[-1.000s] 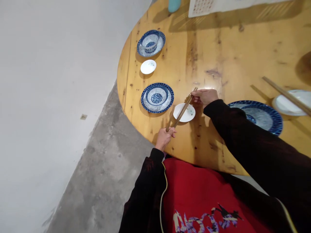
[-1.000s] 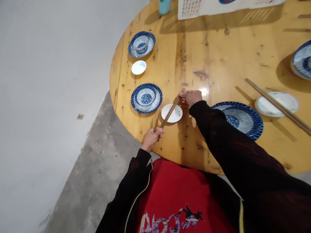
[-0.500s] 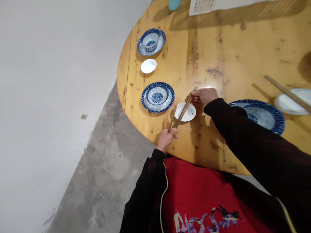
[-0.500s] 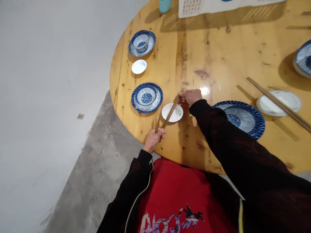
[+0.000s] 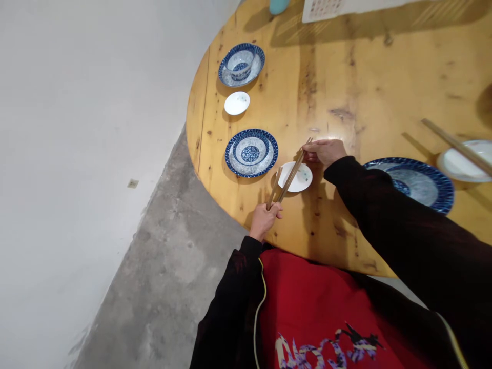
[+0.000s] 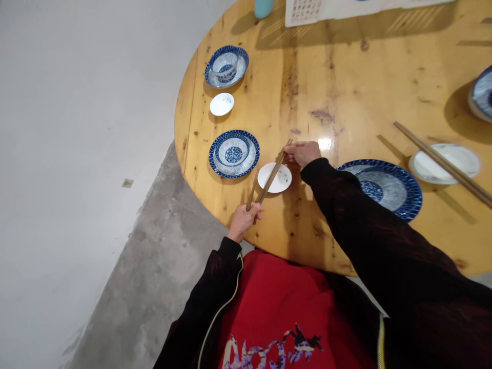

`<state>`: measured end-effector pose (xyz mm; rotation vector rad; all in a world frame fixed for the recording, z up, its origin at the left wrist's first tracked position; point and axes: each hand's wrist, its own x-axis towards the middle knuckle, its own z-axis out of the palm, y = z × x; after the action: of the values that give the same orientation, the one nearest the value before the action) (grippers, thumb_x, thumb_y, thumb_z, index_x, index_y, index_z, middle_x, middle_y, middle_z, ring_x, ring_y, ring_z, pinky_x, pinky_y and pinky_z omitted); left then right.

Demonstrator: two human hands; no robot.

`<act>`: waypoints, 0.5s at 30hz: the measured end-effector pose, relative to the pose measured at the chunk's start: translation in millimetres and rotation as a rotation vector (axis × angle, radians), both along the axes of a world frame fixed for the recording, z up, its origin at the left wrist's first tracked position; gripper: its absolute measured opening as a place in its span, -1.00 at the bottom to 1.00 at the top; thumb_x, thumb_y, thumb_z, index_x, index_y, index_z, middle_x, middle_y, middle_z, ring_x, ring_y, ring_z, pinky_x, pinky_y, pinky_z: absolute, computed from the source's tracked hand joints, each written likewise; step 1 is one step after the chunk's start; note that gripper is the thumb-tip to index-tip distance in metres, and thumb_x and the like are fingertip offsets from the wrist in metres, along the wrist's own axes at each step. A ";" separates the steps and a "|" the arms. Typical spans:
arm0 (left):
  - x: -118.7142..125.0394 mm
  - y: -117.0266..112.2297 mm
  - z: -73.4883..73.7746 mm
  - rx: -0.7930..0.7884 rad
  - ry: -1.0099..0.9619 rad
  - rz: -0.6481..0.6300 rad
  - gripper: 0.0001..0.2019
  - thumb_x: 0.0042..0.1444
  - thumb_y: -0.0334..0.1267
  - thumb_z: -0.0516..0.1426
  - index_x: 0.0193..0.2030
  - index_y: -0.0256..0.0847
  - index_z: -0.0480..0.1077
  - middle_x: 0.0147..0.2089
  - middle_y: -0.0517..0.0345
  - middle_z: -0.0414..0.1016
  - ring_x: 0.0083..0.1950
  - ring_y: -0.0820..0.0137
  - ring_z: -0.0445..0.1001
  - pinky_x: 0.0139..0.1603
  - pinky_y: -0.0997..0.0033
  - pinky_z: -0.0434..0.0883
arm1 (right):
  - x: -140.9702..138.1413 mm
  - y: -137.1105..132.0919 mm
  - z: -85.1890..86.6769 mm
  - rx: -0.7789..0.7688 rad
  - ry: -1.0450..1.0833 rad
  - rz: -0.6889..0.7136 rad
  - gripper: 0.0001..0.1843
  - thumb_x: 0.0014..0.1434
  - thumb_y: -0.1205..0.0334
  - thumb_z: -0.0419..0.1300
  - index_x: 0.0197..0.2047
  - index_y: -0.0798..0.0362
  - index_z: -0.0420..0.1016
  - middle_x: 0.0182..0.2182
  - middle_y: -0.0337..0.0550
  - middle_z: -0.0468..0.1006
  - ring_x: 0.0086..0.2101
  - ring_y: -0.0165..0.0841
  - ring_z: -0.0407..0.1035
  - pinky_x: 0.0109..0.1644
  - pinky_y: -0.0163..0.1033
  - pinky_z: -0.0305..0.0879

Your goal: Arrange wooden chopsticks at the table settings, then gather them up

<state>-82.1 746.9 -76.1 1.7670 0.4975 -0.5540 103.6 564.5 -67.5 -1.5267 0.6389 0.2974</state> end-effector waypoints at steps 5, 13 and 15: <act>-1.6 1.4 -6.1 -0.040 -0.038 0.020 -0.58 0.24 0.08 0.10 -0.39 -0.25 0.50 -0.36 0.07 0.59 -0.41 0.48 0.39 -0.29 0.45 0.34 | -0.8 1.2 0.2 -0.029 0.015 -0.004 -0.80 0.24 0.52 0.31 -0.43 0.20 0.51 -0.66 -0.33 0.43 -0.60 -0.57 0.28 -0.52 -0.45 0.32; -0.3 3.1 -8.3 0.011 -0.037 0.016 -0.51 0.26 0.16 0.06 -0.42 -0.23 0.49 -0.35 0.03 0.61 -0.35 0.39 0.48 -0.23 0.39 0.38 | 0.9 -0.4 -12.7 -0.031 -0.005 -0.030 -0.80 0.31 0.40 0.30 -0.38 0.18 0.45 -0.57 -0.41 0.41 -0.60 -0.59 0.29 -0.52 -0.47 0.30; -0.6 4.3 -7.2 0.037 -0.043 0.024 -0.52 0.27 0.16 0.06 -0.42 -0.21 0.48 -0.38 0.06 0.60 -0.34 0.37 0.50 -0.21 0.38 0.39 | 0.3 -1.0 -15.8 -0.012 -0.062 -0.036 -0.75 0.31 0.41 0.27 -0.42 0.16 0.41 -0.60 -0.41 0.37 -0.61 -0.58 0.24 -0.55 -0.46 0.24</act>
<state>-82.7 751.2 -83.3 1.8028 0.5008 -0.4916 103.9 563.5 -83.3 -1.5290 0.6191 0.2185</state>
